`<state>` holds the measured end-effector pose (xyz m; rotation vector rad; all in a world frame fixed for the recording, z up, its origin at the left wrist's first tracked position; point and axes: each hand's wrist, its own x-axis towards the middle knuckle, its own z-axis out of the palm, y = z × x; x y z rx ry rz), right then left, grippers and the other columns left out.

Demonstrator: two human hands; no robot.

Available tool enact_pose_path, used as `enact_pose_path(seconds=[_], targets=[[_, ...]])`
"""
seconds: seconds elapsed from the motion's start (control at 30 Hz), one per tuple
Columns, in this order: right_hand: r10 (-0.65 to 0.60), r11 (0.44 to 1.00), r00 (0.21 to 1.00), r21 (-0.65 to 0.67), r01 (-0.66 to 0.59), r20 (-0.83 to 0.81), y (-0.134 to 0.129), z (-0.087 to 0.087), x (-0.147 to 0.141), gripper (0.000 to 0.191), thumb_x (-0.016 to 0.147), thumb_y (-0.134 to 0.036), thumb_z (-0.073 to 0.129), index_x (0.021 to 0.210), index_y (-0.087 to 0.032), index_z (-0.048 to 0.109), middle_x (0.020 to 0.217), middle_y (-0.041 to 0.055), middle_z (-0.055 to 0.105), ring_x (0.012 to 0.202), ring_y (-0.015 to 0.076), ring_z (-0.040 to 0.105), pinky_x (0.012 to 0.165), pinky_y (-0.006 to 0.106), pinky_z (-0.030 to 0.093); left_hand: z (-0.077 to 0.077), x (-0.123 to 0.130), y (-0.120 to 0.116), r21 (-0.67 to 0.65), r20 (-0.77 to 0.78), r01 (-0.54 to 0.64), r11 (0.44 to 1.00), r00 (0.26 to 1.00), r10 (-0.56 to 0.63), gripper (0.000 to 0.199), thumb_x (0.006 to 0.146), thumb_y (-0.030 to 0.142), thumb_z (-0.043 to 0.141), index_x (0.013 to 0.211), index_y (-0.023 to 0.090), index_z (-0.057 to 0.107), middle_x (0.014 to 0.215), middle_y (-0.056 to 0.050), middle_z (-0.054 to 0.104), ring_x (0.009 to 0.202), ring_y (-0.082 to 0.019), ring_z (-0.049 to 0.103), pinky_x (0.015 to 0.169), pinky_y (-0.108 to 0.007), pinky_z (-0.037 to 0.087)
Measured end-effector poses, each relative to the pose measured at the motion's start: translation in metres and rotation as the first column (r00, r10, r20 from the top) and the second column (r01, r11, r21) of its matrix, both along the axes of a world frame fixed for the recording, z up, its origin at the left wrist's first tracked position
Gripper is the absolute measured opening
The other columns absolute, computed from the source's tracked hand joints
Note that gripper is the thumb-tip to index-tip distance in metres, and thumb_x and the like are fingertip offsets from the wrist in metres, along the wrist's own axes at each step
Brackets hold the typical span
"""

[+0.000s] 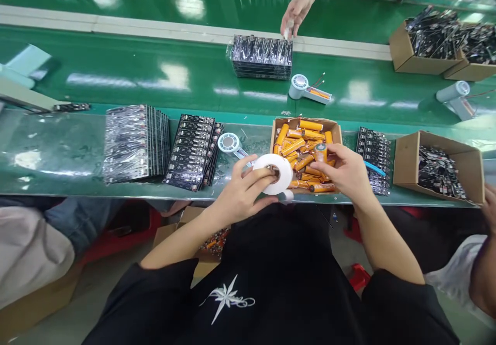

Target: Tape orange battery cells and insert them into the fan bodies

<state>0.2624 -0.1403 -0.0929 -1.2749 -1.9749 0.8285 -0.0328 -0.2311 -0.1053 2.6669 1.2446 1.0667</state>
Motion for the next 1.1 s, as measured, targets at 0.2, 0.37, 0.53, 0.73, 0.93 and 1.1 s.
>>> enact_pose_path(seconds=[0.2, 0.37, 0.53, 0.73, 0.93, 1.1], targets=[[-0.139, 0.977, 0.978, 0.139, 0.162, -0.158, -0.006, 0.017, 0.019, 0.044, 0.092, -0.061, 0.085, 0.111, -0.026, 0.067, 0.107, 0.007, 0.082, 0.101, 0.0282, 0.08, 0.086, 0.042, 0.067, -0.003, 0.015, -0.002, 0.001, 0.017, 0.081, 0.997, 0.997, -0.081, 0.038, 0.099, 0.02, 0.077, 0.136, 0.018, 0.069, 0.125, -0.011, 0.077, 0.149, -0.041, 0.049, 0.118, -0.064, 0.055], [-0.243, 0.929, 0.898, 0.353, 0.107, 0.366, 0.005, 0.016, 0.021, 0.042, 0.098, -0.061, 0.078, 0.105, -0.02, 0.072, 0.084, 0.0076, 0.078, 0.078, 0.0241, 0.076, 0.068, 0.032, 0.056, -0.003, 0.024, 0.001, 0.007, 0.011, 0.096, 0.995, 0.995, -0.096, 0.04, 0.096, 0.019, 0.081, 0.135, 0.021, 0.072, 0.126, -0.01, 0.078, 0.151, -0.04, 0.047, 0.117, -0.062, 0.058], [-0.193, 0.934, 0.975, 0.283, 0.218, -0.111, -0.006, 0.014, 0.016, 0.06, 0.096, -0.078, 0.071, 0.123, -0.025, 0.068, 0.086, 0.0025, 0.077, 0.068, 0.0216, 0.073, 0.062, 0.033, 0.058, 0.0, 0.025, 0.002, 0.03, -0.013, 0.097, 0.995, 0.995, -0.096, 0.038, 0.096, 0.018, 0.079, 0.134, 0.02, 0.073, 0.126, -0.009, 0.078, 0.151, -0.039, 0.047, 0.115, -0.06, 0.06], [-0.181, 0.947, 0.965, 0.3, 0.119, 0.191, 0.012, 0.012, 0.0, 0.047, 0.095, -0.068, 0.075, 0.105, -0.022, 0.072, 0.073, 0.0022, 0.069, 0.066, 0.0194, 0.067, 0.061, 0.03, 0.051, 0.0, 0.024, 0.001, 0.044, -0.004, 0.125, 0.991, 0.992, -0.125, 0.036, 0.095, 0.02, 0.081, 0.13, 0.023, 0.076, 0.125, -0.009, 0.078, 0.148, -0.038, 0.05, 0.117, -0.059, 0.059], [-0.057, 0.975, 0.998, 0.213, 0.062, -0.028, 0.049, 0.025, -0.005, 0.05, 0.093, -0.071, 0.077, 0.104, -0.022, 0.072, 0.071, -0.0025, 0.063, 0.059, 0.0154, 0.058, 0.059, 0.031, 0.051, 0.007, 0.024, -0.004, 0.12, 0.029, 0.12, 0.985, 0.992, -0.124, 0.042, 0.09, 0.019, 0.086, 0.131, 0.027, 0.077, 0.118, -0.007, 0.08, 0.146, -0.036, 0.049, 0.114, -0.054, 0.061], [0.045, 0.991, 0.974, 0.136, -0.014, -0.223, 0.03, 0.038, 0.0, 0.06, 0.08, -0.078, 0.088, 0.103, -0.024, 0.074, 0.069, -0.0036, 0.064, 0.057, 0.0139, 0.056, 0.054, 0.028, 0.047, 0.011, 0.021, -0.004, 0.134, -0.018, 0.083, 0.987, 0.997, -0.082, 0.031, 0.096, 0.02, 0.08, 0.126, 0.027, 0.077, 0.115, -0.006, 0.079, 0.143, -0.034, 0.053, 0.111, -0.052, 0.063]])
